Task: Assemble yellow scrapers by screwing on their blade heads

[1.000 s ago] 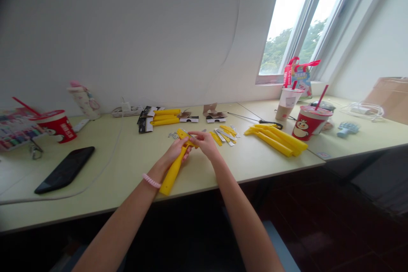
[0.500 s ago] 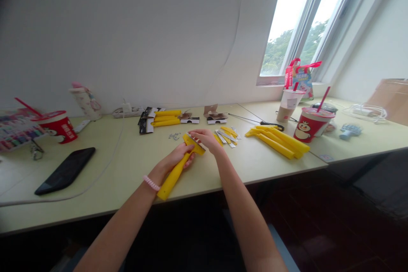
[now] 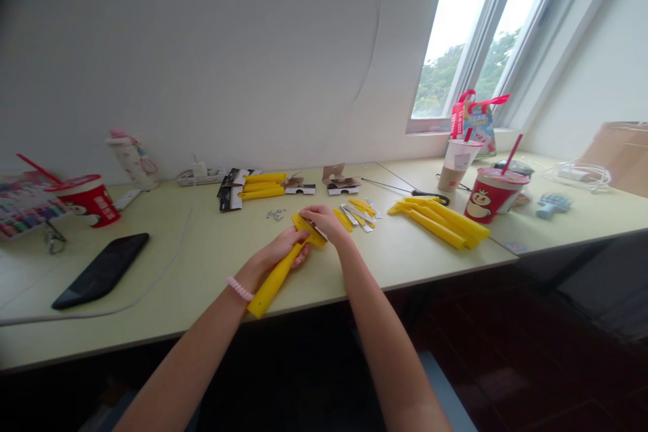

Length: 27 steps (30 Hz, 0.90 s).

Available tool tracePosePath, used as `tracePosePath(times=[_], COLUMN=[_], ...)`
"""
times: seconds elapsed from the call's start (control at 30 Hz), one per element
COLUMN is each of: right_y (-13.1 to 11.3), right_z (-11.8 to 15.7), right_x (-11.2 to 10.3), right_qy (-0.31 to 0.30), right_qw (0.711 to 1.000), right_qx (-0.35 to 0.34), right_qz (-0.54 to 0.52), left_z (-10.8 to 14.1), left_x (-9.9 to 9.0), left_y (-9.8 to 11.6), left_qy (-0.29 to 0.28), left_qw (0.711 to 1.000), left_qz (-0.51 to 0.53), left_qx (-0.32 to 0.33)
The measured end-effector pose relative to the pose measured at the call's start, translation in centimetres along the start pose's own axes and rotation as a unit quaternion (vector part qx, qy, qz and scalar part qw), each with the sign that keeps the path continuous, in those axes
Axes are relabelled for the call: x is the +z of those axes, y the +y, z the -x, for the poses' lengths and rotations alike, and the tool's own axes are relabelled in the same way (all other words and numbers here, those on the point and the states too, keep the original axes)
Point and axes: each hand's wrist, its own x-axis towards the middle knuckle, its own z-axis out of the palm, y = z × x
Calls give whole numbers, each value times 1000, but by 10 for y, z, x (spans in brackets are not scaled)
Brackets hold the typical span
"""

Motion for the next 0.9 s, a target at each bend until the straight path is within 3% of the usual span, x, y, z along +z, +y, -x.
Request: tracePosePath(times=[0.23,0.57,0.9], right_y=[0,1,-3], right_z=[4,5,6], right_x=[-7,-4,-7], right_qy=[-71,-45,-64], right_qw=[997,999,998], right_qx=[6,12,9], right_qz=[6,8,18], left_z=[-1,2,4], left_x=[-1,1,2], left_y=[0,1,3], left_qy=[2,-1,10], left_qw=[1000,1000,1000], left_qz=[-3,6,17], left_qx=[3,-17,-22])
